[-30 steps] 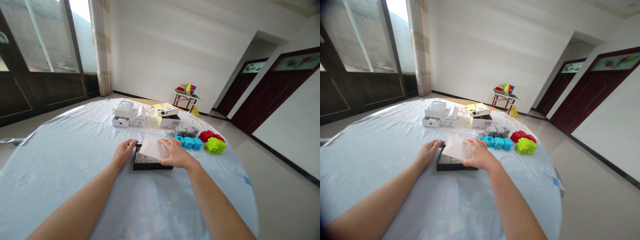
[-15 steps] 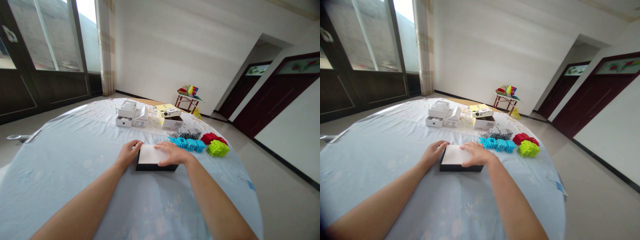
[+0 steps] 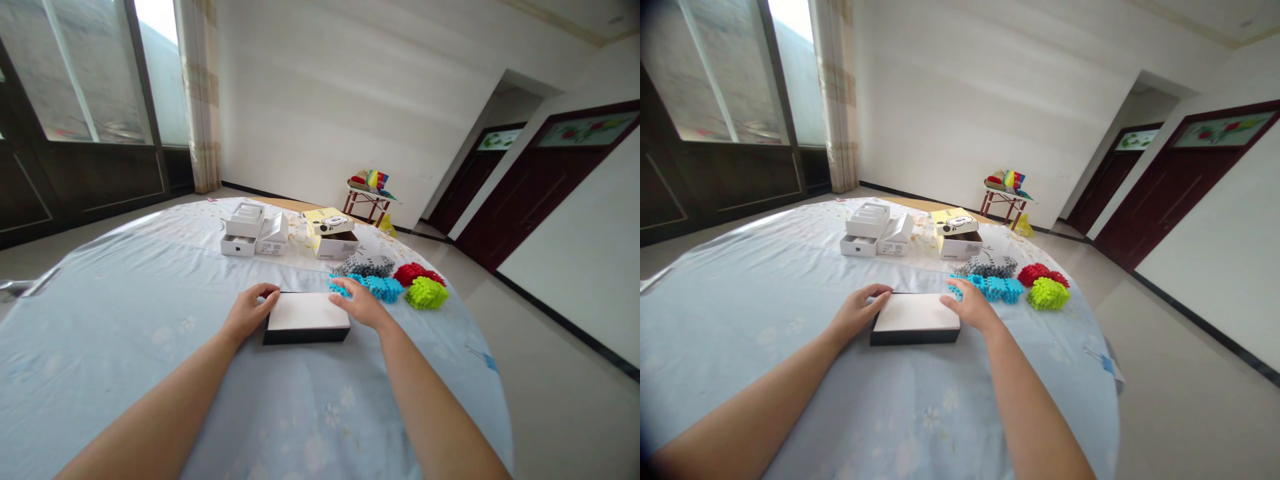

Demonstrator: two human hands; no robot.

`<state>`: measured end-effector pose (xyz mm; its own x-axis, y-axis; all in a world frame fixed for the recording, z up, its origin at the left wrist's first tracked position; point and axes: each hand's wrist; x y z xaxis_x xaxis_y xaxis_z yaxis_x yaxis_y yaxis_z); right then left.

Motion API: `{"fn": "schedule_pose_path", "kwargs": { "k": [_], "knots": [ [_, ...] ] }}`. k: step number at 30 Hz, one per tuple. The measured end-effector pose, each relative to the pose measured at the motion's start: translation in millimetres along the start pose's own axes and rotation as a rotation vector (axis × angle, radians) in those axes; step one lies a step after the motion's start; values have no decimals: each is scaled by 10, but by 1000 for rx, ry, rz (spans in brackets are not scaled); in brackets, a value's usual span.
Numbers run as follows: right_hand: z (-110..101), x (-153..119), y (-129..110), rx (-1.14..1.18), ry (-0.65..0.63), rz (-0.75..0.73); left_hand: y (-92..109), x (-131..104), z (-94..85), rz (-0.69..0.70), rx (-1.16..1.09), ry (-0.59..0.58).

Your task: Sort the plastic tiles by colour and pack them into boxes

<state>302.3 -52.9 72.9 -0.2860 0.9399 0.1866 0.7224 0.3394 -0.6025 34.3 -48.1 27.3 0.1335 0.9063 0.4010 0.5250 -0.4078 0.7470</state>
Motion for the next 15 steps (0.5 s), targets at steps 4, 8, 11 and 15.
{"fn": "schedule_pose_path", "kwargs": {
  "k": [4, 8, 11, 15],
  "knots": [
    [63, -113, 162, -15, -18, 15, 5, 1, 10, 1, 9, -45],
    [124, -169, 196, 6, -23, 16, -8, 0, 12, -5, 30, -66],
    [146, -175, 211, 20, -25, 4, -5, -2, 7, -26, 26, -69],
    [161, -180, 236, 31, -12, -2, 3, 0, 8, -48, 17, -76]
  ]
}}
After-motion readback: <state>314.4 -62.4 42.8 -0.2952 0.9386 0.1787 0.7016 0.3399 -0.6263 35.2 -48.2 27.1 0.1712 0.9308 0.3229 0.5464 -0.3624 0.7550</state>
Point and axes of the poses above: each hand's wrist, its own x-axis towards the middle knuckle, its own z-axis out of the palm, y = z × x, and after that the axes turned 5 degrees about z, right-handed
